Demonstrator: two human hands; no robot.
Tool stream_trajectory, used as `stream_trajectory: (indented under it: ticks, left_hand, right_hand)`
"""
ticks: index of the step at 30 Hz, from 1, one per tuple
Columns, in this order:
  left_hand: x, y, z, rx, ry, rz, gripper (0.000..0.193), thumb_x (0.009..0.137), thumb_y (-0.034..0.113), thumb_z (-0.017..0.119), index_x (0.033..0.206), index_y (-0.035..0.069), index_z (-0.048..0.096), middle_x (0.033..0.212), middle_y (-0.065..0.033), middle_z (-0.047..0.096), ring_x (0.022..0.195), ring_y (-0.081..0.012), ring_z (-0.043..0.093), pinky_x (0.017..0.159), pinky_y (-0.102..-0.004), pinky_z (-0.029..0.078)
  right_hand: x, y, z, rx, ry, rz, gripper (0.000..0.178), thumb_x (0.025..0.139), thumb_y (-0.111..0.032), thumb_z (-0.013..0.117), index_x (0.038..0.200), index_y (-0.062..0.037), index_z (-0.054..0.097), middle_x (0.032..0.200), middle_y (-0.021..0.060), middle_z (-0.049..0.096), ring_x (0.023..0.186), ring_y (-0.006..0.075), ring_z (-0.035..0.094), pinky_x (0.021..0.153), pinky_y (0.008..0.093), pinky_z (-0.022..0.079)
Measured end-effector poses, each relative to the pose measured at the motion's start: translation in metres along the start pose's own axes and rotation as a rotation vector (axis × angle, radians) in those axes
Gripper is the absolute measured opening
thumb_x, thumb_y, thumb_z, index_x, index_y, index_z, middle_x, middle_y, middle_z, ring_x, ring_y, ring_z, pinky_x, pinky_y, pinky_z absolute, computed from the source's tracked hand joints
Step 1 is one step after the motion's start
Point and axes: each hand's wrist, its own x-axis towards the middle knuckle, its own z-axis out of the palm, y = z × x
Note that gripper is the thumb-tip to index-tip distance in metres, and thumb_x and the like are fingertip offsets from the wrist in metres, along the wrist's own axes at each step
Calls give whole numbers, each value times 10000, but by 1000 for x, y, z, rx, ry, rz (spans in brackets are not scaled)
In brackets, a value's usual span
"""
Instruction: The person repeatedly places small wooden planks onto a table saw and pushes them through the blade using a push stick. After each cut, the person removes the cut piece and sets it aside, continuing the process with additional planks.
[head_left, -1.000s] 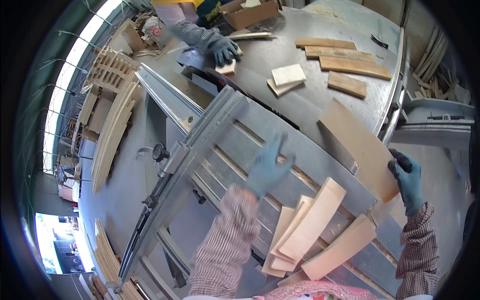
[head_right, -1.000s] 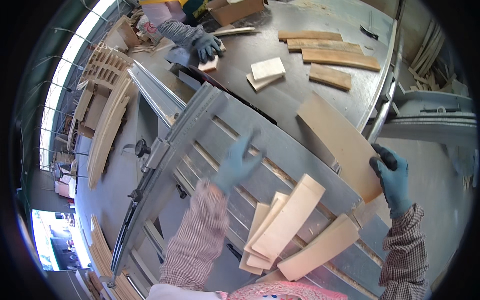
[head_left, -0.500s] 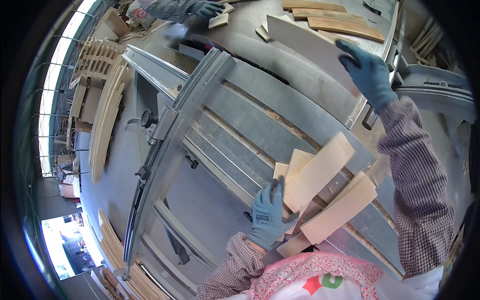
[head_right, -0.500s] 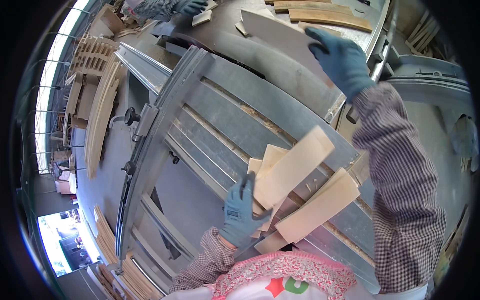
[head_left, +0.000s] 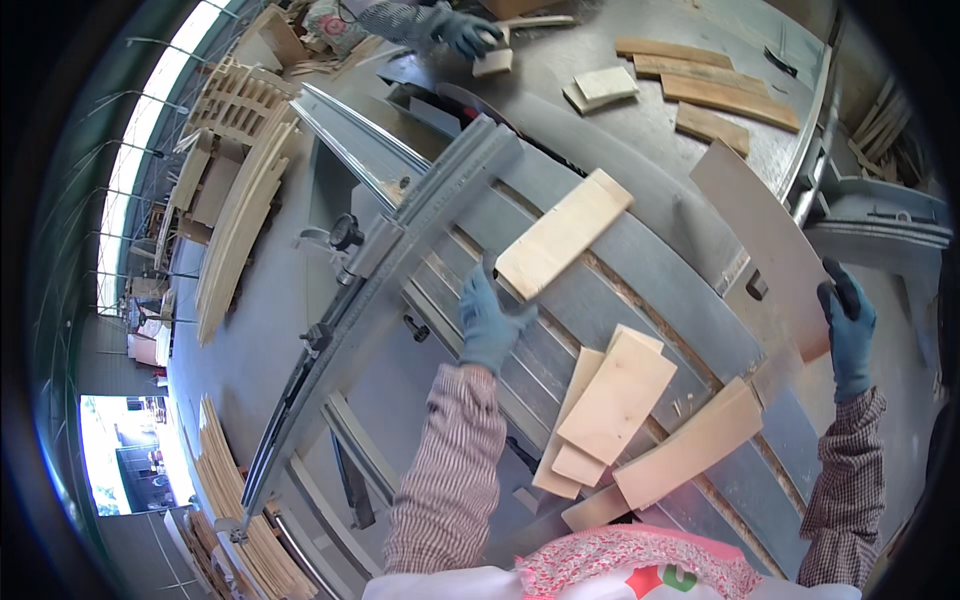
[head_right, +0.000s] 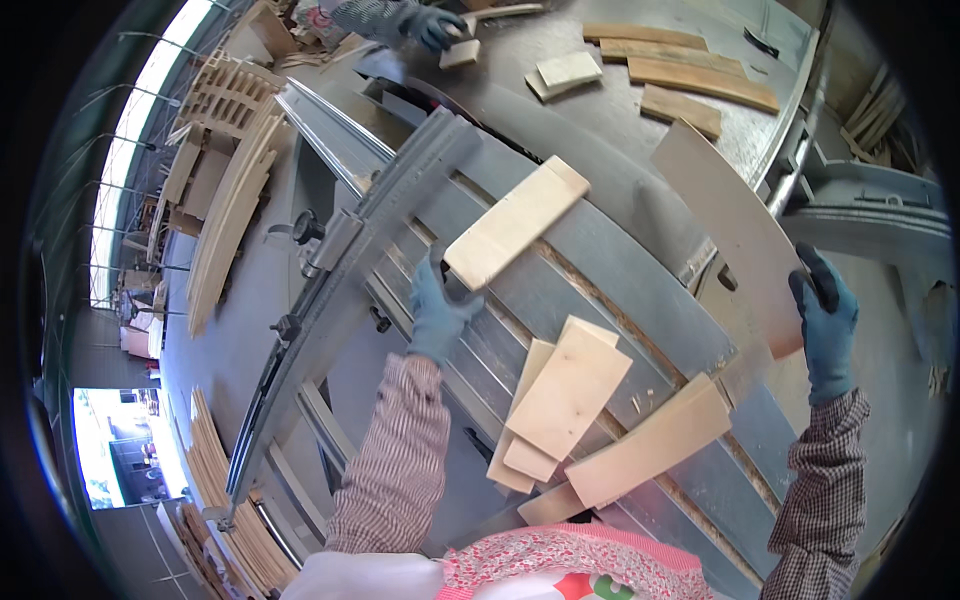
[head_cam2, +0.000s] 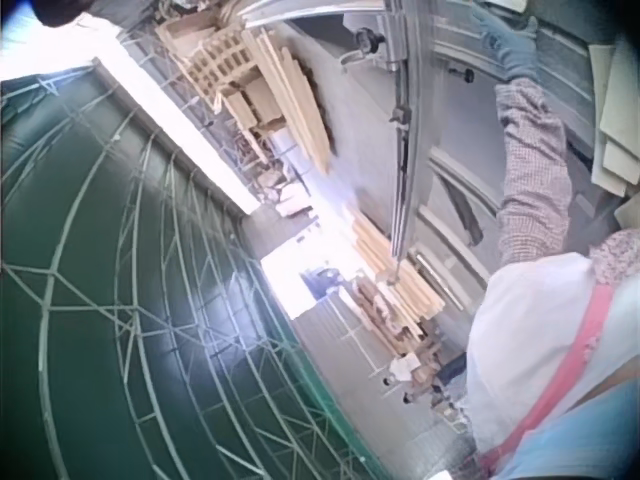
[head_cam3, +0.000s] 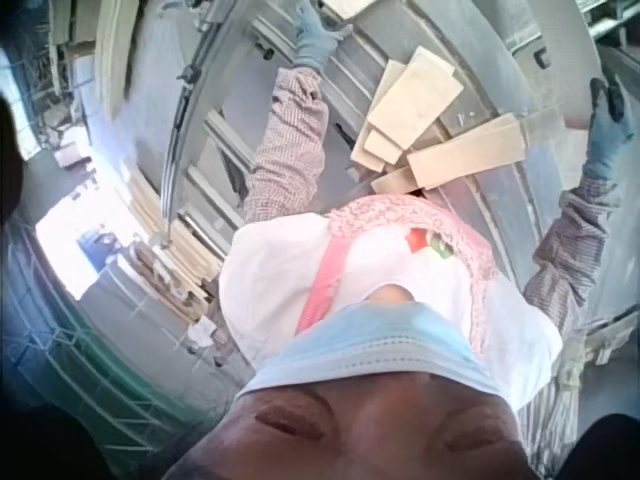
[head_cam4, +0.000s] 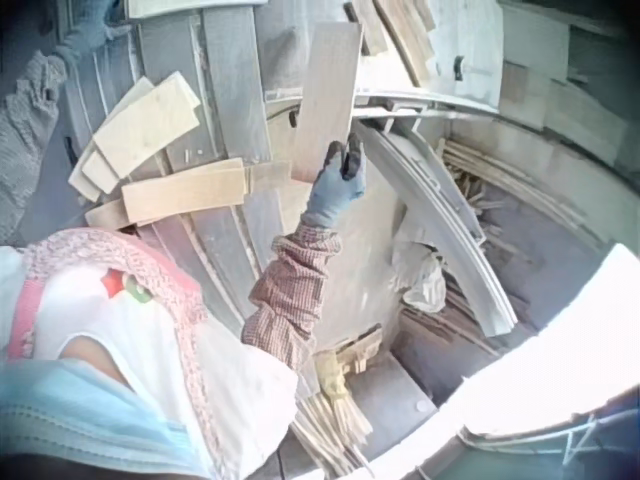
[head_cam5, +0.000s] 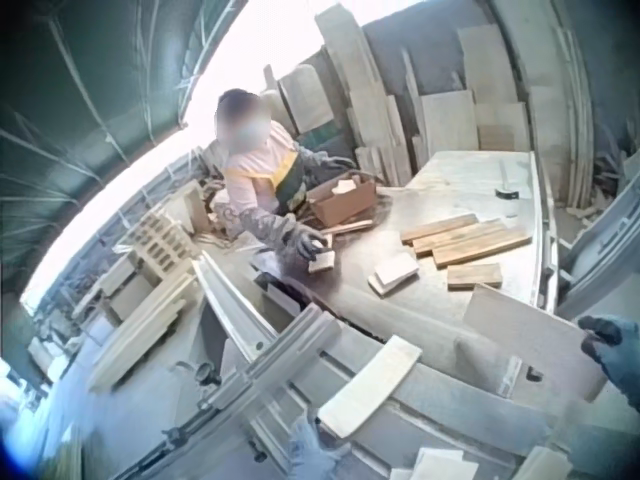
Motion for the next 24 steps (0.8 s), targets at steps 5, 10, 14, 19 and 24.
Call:
stream_trajectory:
  ticks: [5,10,14,19,24]
  left_hand:
    - [76,-22,20,254,33,-200,971,621,369,801,1388,49,300,1243,-185,467,1153,-347,452,987,-405,381]
    - [109,-11,30,351,45,-325,855,651,383,781,1348,92,381,1232,-153,462,1104,-330,473,950,-412,402]
    - [94,0,17,486,200,37,844,679,449,745,1387,200,358,1278,-153,391,1171,-353,372,1006,-481,286]
    - [117,3,29,573,149,82,1024,659,589,709,1465,211,203,1489,-232,114,1362,-425,108,1103,-522,96]
    - [153,9,13,718,-125,-206,1208,588,654,714,1483,184,52,1505,-254,17,1391,-423,1,1107,-549,-37]
  right_hand:
    - [8,-25,22,-19,-18,-36,358,897,-61,580,1246,4,535,1132,54,609,969,92,561,853,229,462]
    - [19,-28,55,-12,-59,-78,361,889,-15,571,1248,-15,540,1119,32,620,891,60,567,756,200,477]
    - [26,-48,87,-109,-102,-166,378,853,31,583,1223,-47,572,1061,23,659,762,24,552,649,170,462]
    - [53,-61,125,-499,-90,-647,380,795,-28,648,1168,-90,613,886,104,670,639,179,631,595,274,501]
    - [70,-72,144,-589,-130,-683,385,789,-108,663,1170,-117,607,797,104,636,637,258,629,581,324,504]
